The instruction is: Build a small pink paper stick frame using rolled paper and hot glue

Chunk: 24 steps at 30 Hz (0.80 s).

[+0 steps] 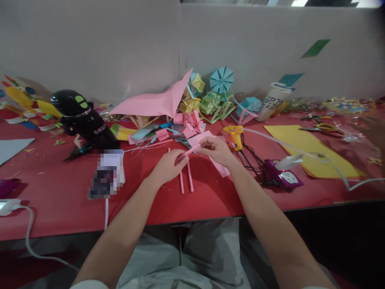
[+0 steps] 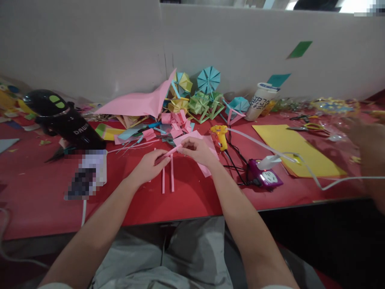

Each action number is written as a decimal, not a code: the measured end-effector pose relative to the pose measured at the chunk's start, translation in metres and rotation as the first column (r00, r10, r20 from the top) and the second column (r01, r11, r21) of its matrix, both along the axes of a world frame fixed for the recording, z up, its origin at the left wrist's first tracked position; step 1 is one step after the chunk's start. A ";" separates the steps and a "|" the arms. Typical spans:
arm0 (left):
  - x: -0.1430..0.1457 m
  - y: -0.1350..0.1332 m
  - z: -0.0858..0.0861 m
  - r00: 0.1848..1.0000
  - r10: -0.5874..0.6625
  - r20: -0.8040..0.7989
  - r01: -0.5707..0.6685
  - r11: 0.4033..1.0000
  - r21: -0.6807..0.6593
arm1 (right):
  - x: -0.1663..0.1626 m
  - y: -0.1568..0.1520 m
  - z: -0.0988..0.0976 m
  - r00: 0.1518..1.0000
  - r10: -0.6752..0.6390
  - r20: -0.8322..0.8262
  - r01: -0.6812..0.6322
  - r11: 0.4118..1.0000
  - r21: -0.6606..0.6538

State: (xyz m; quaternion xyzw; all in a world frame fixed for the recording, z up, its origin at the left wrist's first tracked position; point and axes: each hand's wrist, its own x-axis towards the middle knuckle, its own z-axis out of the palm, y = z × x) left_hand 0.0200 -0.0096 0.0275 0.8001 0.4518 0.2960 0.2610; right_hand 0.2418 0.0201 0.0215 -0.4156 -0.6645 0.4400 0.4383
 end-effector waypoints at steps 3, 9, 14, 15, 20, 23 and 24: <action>0.001 -0.001 0.001 1.000 0.000 -0.012 0.000 1.000 -0.008 | -0.003 -0.001 0.001 1.000 0.004 0.013 -0.004 1.000 0.003; 0.000 0.001 0.002 1.000 0.014 -0.001 -0.014 1.000 0.010 | -0.006 -0.003 0.002 1.000 0.026 -0.012 -0.026 0.999 -0.041; 0.002 0.001 0.001 0.999 0.010 0.052 -0.009 1.000 -0.015 | -0.009 -0.005 0.004 0.997 0.075 0.012 -0.074 0.996 -0.051; 0.002 0.001 0.002 0.998 0.007 0.059 -0.005 1.000 -0.026 | -0.010 -0.006 0.004 0.996 0.085 0.020 -0.084 0.995 -0.045; 0.001 0.001 0.003 0.997 0.007 0.074 -0.001 0.997 -0.071 | -0.010 -0.005 0.003 0.995 0.090 0.037 -0.091 0.996 0.006; 0.003 0.001 0.004 0.997 -0.003 0.081 0.010 0.997 -0.076 | -0.009 -0.004 0.003 0.998 0.052 0.036 -0.052 0.999 0.011; 0.003 0.001 0.004 0.997 -0.008 0.078 0.014 0.997 -0.072 | -0.008 -0.004 0.002 0.998 0.043 0.040 -0.044 0.999 0.002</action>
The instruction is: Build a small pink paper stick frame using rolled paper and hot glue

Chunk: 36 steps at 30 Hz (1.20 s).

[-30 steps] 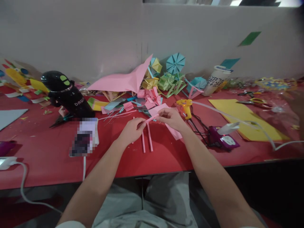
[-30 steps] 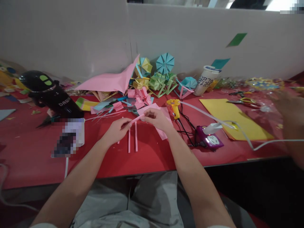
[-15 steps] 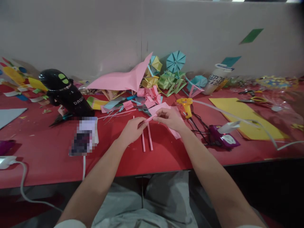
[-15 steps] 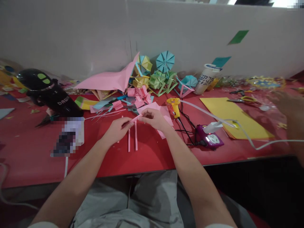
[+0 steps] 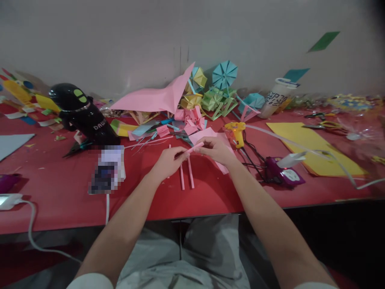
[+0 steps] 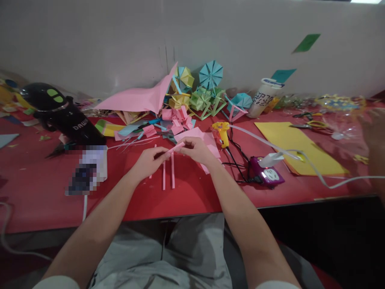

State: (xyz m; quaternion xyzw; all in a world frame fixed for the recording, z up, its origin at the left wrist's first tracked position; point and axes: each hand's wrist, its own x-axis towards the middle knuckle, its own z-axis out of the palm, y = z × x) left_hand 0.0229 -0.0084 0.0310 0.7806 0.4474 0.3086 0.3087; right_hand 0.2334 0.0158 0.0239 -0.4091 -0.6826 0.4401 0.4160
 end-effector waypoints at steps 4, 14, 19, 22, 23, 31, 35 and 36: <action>-0.011 0.007 -0.001 0.998 0.055 -0.021 -0.054 0.998 0.038 | -0.001 0.001 -0.002 1.000 0.002 -0.028 -0.003 0.999 -0.052; -0.080 -0.008 0.032 0.767 0.509 -0.390 -0.550 0.835 0.010 | -0.001 0.005 -0.005 0.999 -0.046 0.019 0.046 0.999 0.002; -0.061 -0.019 0.032 0.654 0.446 -0.611 -0.540 0.841 0.036 | 0.000 0.007 -0.011 0.996 -0.087 0.018 0.087 0.996 0.009; -0.058 -0.017 0.025 0.684 0.428 -0.591 -0.515 0.857 0.026 | -0.001 0.008 -0.015 0.995 -0.082 0.057 0.080 0.996 0.040; -0.059 -0.015 0.022 0.698 0.433 -0.570 -0.511 0.859 0.027 | -0.002 0.008 -0.016 0.995 -0.071 0.076 0.066 0.996 0.065; -0.060 0.011 0.015 0.808 0.488 -0.329 -0.489 0.868 0.086 | -0.019 0.005 0.000 0.941 -0.183 0.286 0.136 0.975 0.175; -0.058 0.023 0.014 0.824 0.482 -0.297 -0.477 0.874 0.095 | -0.026 0.012 0.005 0.957 -0.186 0.225 0.133 0.964 0.230; -0.058 0.026 0.014 0.825 0.484 -0.291 -0.481 0.872 0.085 | -0.027 0.015 0.005 0.955 -0.198 0.221 0.146 0.962 0.230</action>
